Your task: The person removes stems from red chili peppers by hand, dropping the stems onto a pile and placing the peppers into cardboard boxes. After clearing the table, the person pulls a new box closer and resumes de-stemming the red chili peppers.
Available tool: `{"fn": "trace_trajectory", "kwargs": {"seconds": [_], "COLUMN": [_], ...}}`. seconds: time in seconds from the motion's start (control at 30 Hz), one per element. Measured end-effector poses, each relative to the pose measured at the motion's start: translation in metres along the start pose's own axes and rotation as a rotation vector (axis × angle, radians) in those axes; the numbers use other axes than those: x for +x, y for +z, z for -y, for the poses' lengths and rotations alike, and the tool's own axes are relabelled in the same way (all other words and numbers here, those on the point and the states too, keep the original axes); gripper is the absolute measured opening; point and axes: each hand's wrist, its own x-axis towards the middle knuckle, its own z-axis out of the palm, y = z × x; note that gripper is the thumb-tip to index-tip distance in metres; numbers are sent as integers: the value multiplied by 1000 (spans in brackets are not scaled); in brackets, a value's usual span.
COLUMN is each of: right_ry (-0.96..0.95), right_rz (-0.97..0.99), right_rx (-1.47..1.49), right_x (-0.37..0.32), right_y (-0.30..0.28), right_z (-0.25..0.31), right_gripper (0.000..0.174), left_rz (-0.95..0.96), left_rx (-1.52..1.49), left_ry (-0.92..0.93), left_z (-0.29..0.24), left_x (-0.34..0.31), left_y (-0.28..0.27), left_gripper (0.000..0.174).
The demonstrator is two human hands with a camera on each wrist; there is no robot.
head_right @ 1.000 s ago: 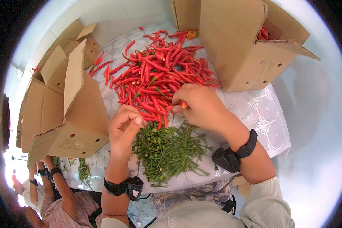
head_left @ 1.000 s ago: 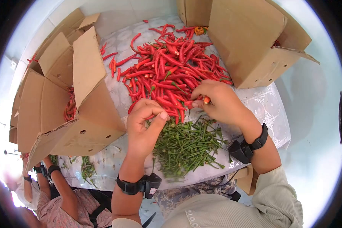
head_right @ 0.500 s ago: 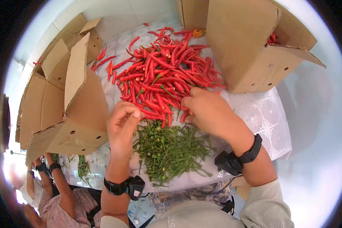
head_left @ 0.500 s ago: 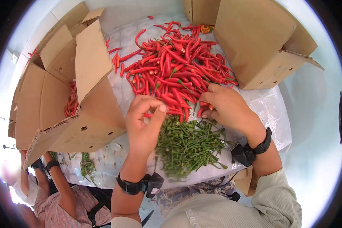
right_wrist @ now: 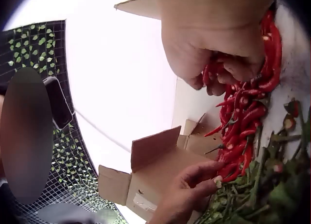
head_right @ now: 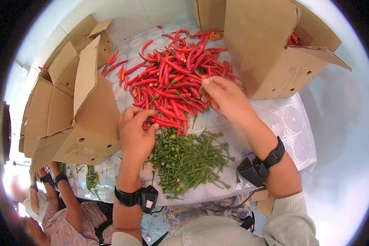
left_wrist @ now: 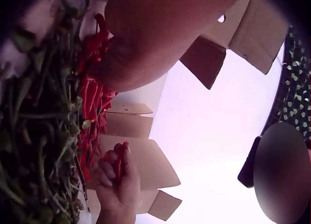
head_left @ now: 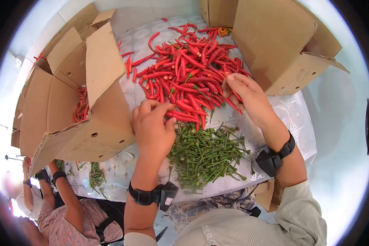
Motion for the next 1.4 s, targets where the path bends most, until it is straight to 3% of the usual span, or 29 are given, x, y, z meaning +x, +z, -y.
{"fn": "trace_trajectory", "kwargs": {"seconds": [0.03,0.13,0.23,0.33,0.43,0.53,0.63,0.73,0.87,0.93,0.97,1.07,1.17,1.4], "right_ry": [55,-59,-261,-203,-227,-389,-747,-793,-712,-740,-553,-308,-315,-258], "right_rz": [40,-26,-43,2,96,81,124,91,25,-103,-111,-164,-130,-24], "right_rx": [123,30,-3,220,114,-352,-707,-791,-644,-595,-472,-273,-250,-215], "right_x": [0,2,6,-1,-7,-24,-25,-21,-20,-14,-16,-11,-10,-10], "right_y": [-1,9,12,17,14,30,40,40,38,36,35,28,26,32], "right_z": [0,-5,-13,-8,-2,10,7,-5,-8,-10,-9,-9,-8,-7], "right_gripper": [26,32,28,26,20,27,33,31,25,22,19,16,17,15], "left_rz": [0,10,27,29,45,110,140,168,102,-7,-61,31,40,102], "left_rx": [19,48,-52,-157,-272,-330,-444,-680,-872,-521,-345,126,55,-64], "left_ry": [13,31,87,162,228,269,206,82,-70,2,37,96,98,122], "left_z": [-2,-1,-1,-7,-10,-12,-18,-27,-14,-2,2,8,4,0], "left_x": [-1,0,2,3,4,4,2,-1,-1,6,8,4,4,2], "left_y": [-1,-2,-4,-7,-3,0,-1,-7,0,-5,-7,0,-2,-2], "left_gripper": [32,30,27,23,22,20,19,17,12,11,12,18,24,20]}}
